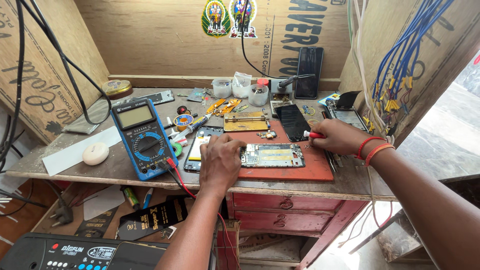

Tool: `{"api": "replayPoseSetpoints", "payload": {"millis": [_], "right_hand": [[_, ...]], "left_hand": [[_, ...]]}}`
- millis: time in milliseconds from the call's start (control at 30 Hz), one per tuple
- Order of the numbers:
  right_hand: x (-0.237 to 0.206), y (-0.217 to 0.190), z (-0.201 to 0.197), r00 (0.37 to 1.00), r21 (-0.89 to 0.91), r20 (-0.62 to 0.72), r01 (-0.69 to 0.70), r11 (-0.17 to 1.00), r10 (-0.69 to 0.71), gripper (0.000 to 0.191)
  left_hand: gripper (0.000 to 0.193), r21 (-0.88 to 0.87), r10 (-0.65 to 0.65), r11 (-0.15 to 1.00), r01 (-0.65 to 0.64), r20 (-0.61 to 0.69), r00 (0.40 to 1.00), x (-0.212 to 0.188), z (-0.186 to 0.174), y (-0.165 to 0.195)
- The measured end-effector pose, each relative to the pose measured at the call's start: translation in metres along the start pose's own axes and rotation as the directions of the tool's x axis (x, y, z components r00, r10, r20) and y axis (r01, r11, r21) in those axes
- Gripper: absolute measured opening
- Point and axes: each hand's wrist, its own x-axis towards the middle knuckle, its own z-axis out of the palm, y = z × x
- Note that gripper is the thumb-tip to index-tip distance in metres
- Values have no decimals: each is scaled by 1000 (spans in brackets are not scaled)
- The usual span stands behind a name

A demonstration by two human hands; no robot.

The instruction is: The person works at a cluttered repair bench on a disassembled smartphone lying on a mat. They hold the phone frame steady with one hand while probing its exposed board and connectors with multimeter test leads, repositioning the probes across different points, and later use a pen-shaped tool on the board.

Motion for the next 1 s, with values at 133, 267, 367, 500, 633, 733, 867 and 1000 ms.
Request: {"api": "replayPoseSetpoints", "payload": {"millis": [133,267,367,500,633,733,867,1000], "right_hand": [[-6,-8,-8,998,-6,-55,-13,1000,13,33],[-12,-22,-16,976,452,-196,172,875,-91,24],[-7,-43,-10,953,722,-280,290,628,-118,21],[-3,-70,7,840,675,-542,458,578,-32,21],[-5,-93,32,672,663,-729,650,371,125,19],[-13,-107,59,541,592,-802,670,448,253,18],[-16,-107,66,483,533,-842,668,520,242,19],[-12,-104,64,499,571,-819,664,483,282,20]], "left_hand": [[19,20,-32,999,31,40,999,1,1,1],[17,29,-27,999,26,28,999,1,2,0],[14,22,-28,999,28,16,999,1,3,-2],[13,-9,-28,1000,28,-15,999,2,5,-3],[15,-10,-16,1000,15,-42,999,1,5,-5],[14,-13,-7,1000,7,-41,999,1,7,-3],[18,-10,-12,1000,11,-54,998,-1,5,-5],[17,-18,-15,1000,14,-42,999,2,7,-6]]}}
